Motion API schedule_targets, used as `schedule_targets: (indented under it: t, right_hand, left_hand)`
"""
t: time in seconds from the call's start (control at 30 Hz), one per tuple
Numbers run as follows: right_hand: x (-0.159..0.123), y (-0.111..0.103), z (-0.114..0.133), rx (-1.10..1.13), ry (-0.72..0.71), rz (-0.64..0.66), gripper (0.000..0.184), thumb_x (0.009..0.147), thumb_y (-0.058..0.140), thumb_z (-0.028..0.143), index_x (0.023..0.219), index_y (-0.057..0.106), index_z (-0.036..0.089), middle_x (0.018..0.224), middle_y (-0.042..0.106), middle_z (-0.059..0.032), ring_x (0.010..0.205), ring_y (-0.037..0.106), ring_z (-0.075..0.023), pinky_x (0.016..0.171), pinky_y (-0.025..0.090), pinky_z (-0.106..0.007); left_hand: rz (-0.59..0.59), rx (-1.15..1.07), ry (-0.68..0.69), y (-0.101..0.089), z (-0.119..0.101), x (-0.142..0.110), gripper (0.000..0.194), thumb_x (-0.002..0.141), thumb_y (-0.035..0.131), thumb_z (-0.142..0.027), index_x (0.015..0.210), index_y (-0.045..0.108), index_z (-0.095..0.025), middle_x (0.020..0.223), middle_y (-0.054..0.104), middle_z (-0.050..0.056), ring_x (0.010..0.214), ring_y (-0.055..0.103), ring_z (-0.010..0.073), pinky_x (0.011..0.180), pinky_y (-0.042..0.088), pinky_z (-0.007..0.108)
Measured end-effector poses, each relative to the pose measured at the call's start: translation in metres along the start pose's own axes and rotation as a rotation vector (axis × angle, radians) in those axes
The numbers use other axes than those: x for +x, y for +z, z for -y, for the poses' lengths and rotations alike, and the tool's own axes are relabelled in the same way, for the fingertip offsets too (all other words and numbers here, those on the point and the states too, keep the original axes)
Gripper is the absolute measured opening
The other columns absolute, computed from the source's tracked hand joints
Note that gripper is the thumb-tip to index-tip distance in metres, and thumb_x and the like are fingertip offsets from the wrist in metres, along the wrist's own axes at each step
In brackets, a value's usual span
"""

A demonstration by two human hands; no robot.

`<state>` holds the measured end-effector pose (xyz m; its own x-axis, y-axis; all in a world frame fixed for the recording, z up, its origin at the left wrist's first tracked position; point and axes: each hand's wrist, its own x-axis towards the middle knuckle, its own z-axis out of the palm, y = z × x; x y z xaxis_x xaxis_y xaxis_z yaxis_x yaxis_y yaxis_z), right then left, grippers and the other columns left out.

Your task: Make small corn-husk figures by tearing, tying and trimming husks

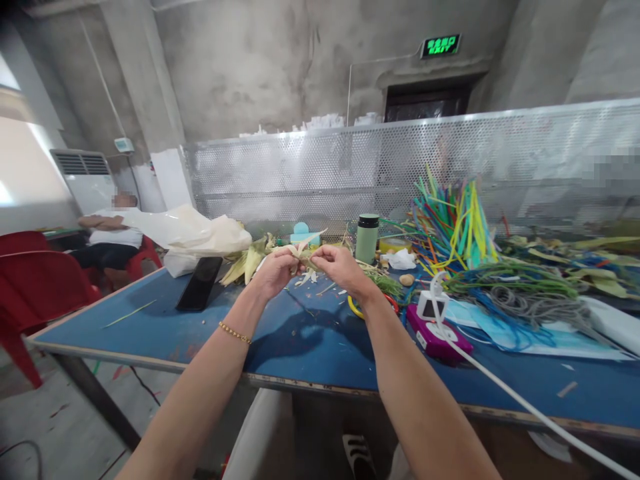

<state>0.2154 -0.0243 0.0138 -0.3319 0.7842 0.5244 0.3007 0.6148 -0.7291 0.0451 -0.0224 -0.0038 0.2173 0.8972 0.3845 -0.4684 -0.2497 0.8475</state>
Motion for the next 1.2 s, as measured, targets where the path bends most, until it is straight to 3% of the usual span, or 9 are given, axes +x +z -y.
schedule_targets:
  t: [0.2,0.33,0.47,0.6,0.73,0.87,0.97,1.07,1.2]
  right_hand:
    - [0.000,-0.007,-0.006,-0.069,-0.013,0.001,0.033,0.080,0.059,0.046,0.077,0.068,0.015,0.054,0.050,0.0022,0.050,0.041,-0.0098,0.048,0.030,-0.024]
    - [0.001,-0.009,-0.009,-0.134,-0.053,0.041,0.023,0.076,0.065,0.037,0.082,0.068,0.015,0.066,0.059,-0.0010,0.059,0.050,-0.0130,0.055,0.038,-0.025]
    - [0.003,-0.006,-0.008,-0.382,-0.276,-0.132,0.007,0.077,0.060,0.022,0.077,0.065,0.017,0.077,0.059,-0.0038,0.069,0.053,-0.0150,0.064,0.040,-0.027]
    - [0.001,-0.002,-0.003,-0.693,-0.476,-0.258,0.016,0.084,0.050,0.013,0.077,0.063,0.018,0.076,0.055,-0.0047,0.076,0.050,-0.0177,0.072,0.036,-0.030]
    - [-0.003,0.002,0.004,-0.959,-0.549,-0.313,0.020,0.090,0.047,0.014,0.082,0.064,0.018,0.081,0.055,-0.0070,0.083,0.047,-0.0208,0.075,0.032,-0.032]
    - [-0.006,0.008,0.009,-1.112,-0.590,-0.285,0.022,0.093,0.046,0.019,0.084,0.066,0.018,0.081,0.054,-0.0082,0.082,0.045,-0.0218,0.073,0.029,-0.033]
    - [-0.007,0.015,0.011,-1.112,-0.613,-0.222,0.022,0.093,0.047,0.019,0.087,0.068,0.019,0.083,0.057,-0.0089,0.084,0.046,-0.0222,0.072,0.030,-0.034]
    - [-0.006,0.020,0.008,-0.930,-0.589,-0.166,0.021,0.091,0.053,0.031,0.087,0.070,0.019,0.086,0.060,-0.0091,0.086,0.050,-0.0221,0.075,0.034,-0.034]
    - [-0.001,0.017,0.000,-0.588,-0.366,-0.281,0.035,0.093,0.047,0.037,0.077,0.071,0.017,0.078,0.062,-0.0082,0.074,0.055,-0.0180,0.070,0.039,-0.030]
  left_hand:
    - [-0.088,0.078,0.098,-0.007,0.007,0.005,0.016,0.058,0.076,-0.017,0.062,0.061,-0.011,0.060,0.058,0.001,0.053,0.051,0.0075,0.055,0.036,0.023]
    - [-0.145,0.075,0.119,-0.011,0.007,0.007,0.018,0.060,0.076,-0.020,0.063,0.061,-0.012,0.060,0.059,0.001,0.053,0.051,0.0080,0.054,0.035,0.022]
    - [-0.159,0.027,0.116,-0.011,0.004,0.006,0.021,0.059,0.077,-0.019,0.059,0.057,-0.013,0.056,0.056,0.000,0.053,0.054,0.0090,0.053,0.035,0.022]
    - [-0.147,-0.097,0.089,-0.007,0.003,0.007,0.022,0.056,0.079,-0.018,0.064,0.060,-0.011,0.059,0.057,-0.001,0.057,0.057,0.0103,0.056,0.038,0.023]
    - [-0.171,-0.155,0.108,-0.003,0.006,0.009,0.022,0.054,0.079,-0.012,0.069,0.063,-0.010,0.064,0.061,0.000,0.060,0.057,0.0092,0.062,0.042,0.025]
    - [-0.240,-0.178,0.171,-0.005,0.007,0.011,0.021,0.051,0.072,-0.004,0.066,0.060,-0.012,0.063,0.060,-0.002,0.058,0.055,0.0075,0.062,0.042,0.023]
    - [-0.239,-0.206,0.166,-0.009,0.004,0.012,0.021,0.051,0.065,0.001,0.066,0.058,-0.013,0.063,0.060,-0.002,0.060,0.056,0.0076,0.064,0.042,0.023]
    - [-0.234,-0.211,0.160,-0.010,0.000,0.012,0.022,0.053,0.061,0.002,0.069,0.059,-0.013,0.067,0.063,-0.001,0.064,0.059,0.0085,0.070,0.044,0.024]
    - [-0.244,-0.205,0.128,-0.008,-0.002,0.011,0.023,0.056,0.061,0.003,0.072,0.060,-0.013,0.067,0.063,0.000,0.065,0.061,0.0094,0.075,0.045,0.025]
